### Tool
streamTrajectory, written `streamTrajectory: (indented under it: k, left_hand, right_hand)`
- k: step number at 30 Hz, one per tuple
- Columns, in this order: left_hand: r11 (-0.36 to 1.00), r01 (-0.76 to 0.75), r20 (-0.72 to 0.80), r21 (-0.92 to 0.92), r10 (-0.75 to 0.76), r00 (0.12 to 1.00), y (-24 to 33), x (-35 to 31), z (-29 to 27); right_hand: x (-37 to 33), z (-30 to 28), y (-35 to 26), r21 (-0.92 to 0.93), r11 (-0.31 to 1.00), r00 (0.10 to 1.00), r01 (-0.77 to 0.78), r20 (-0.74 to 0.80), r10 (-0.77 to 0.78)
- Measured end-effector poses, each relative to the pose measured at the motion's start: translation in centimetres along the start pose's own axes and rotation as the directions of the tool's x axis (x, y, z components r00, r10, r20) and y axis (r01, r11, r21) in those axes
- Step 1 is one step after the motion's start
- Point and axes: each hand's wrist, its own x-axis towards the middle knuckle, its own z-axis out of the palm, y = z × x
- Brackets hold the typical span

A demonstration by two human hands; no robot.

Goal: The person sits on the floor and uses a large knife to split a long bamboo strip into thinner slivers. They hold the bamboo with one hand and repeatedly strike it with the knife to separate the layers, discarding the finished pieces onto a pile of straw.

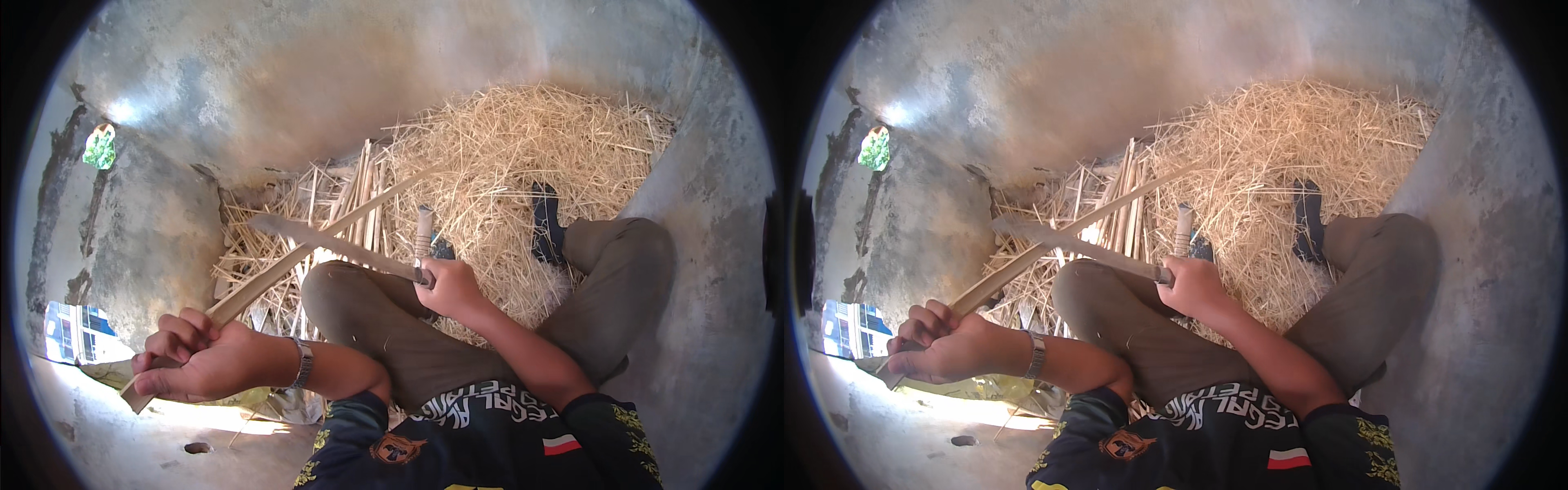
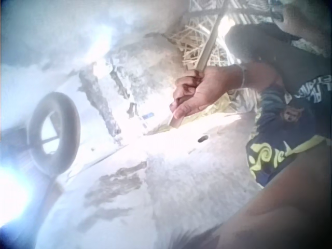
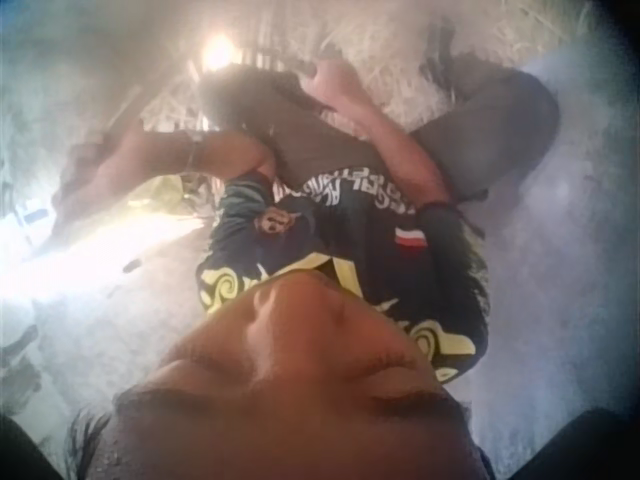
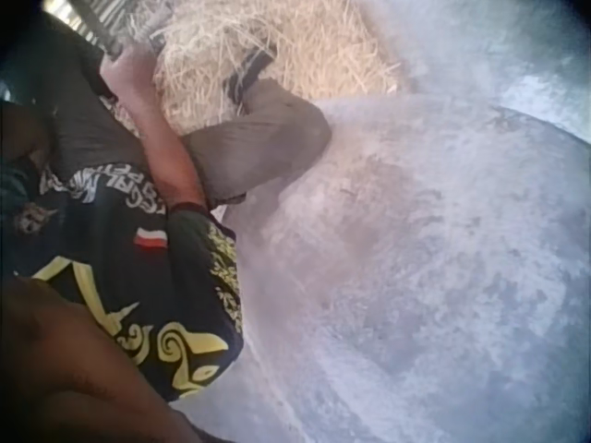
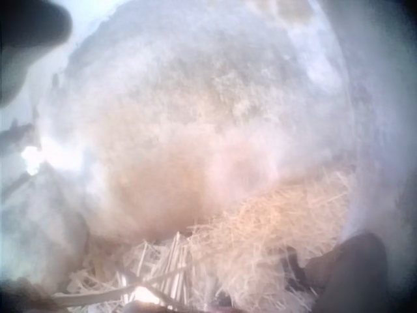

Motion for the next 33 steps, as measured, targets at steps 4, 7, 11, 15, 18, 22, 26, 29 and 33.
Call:
streamTrajectory:
  k: [4, 7, 11, 15, 18, 22, 26, 29, 33]
  left_hand:
    - [1.0, -0.009, -0.072, -0.023, 0.007, 0.997, 1.0, 1.0, -1.2]
    - [0.999, 0.01, -0.042, -0.039, -0.012, 0.999, 0.0, 0.8, -0.3]
    - [1.0, 0.009, -0.031, -0.023, -0.009, 0.999, 0.3, 0.5, -0.3]
    - [1.0, -0.029, -0.017, -0.001, 0.029, 0.999, 1.0, 0.2, -0.3]
    - [0.999, 0.009, -0.059, -0.041, -0.011, 0.998, 1.8, 0.8, -1.2]
    - [0.997, 0.006, 0.009, -0.079, -0.006, 1.0, 1.4, 0.6, -0.7]
    - [0.99, 0.029, 0.018, -0.138, -0.026, 0.999, 1.7, 0.0, -0.7]
    - [0.974, 0.005, 0.08, -0.224, 0.014, 0.997, 3.3, 1.2, -3.1]
    - [0.894, 0.13, 0.385, -0.429, 0.051, 0.921, 4.9, 1.9, -6.0]
  right_hand:
    - [0.1, 1.6, 4.1, 0.049, 0.962, 0.962, -0.27, 0.045, 0.268]
    - [0.3, 2.6, 6.7, -0.033, 0.878, 0.878, -0.478, 0.029, 0.479]
    - [0.5, 1.0, 3.4, -0.022, 0.938, 0.937, -0.347, 0.026, 0.348]
    - [-0.1, 0.8, 2.3, 0.019, 1.0, 1.0, -0.013, -0.01, 0.013]
    - [-0.1, 2.6, 7.0, 0.064, 0.936, 0.938, -0.347, 0.014, 0.346]
    - [0.5, 1.5, 8.1, -0.088, 0.804, 0.808, -0.588, -0.041, 0.587]
    - [0.0, 2.7, 5.4, 0.055, 0.953, 0.95, -0.299, -0.073, 0.303]
    - [0.6, 2.5, 4.9, 0.031, 0.998, 0.998, -0.054, -0.011, 0.054]
    - [0.8, 1.6, 10.4, 0.01, 0.785, 0.785, -0.619, -0.005, 0.619]
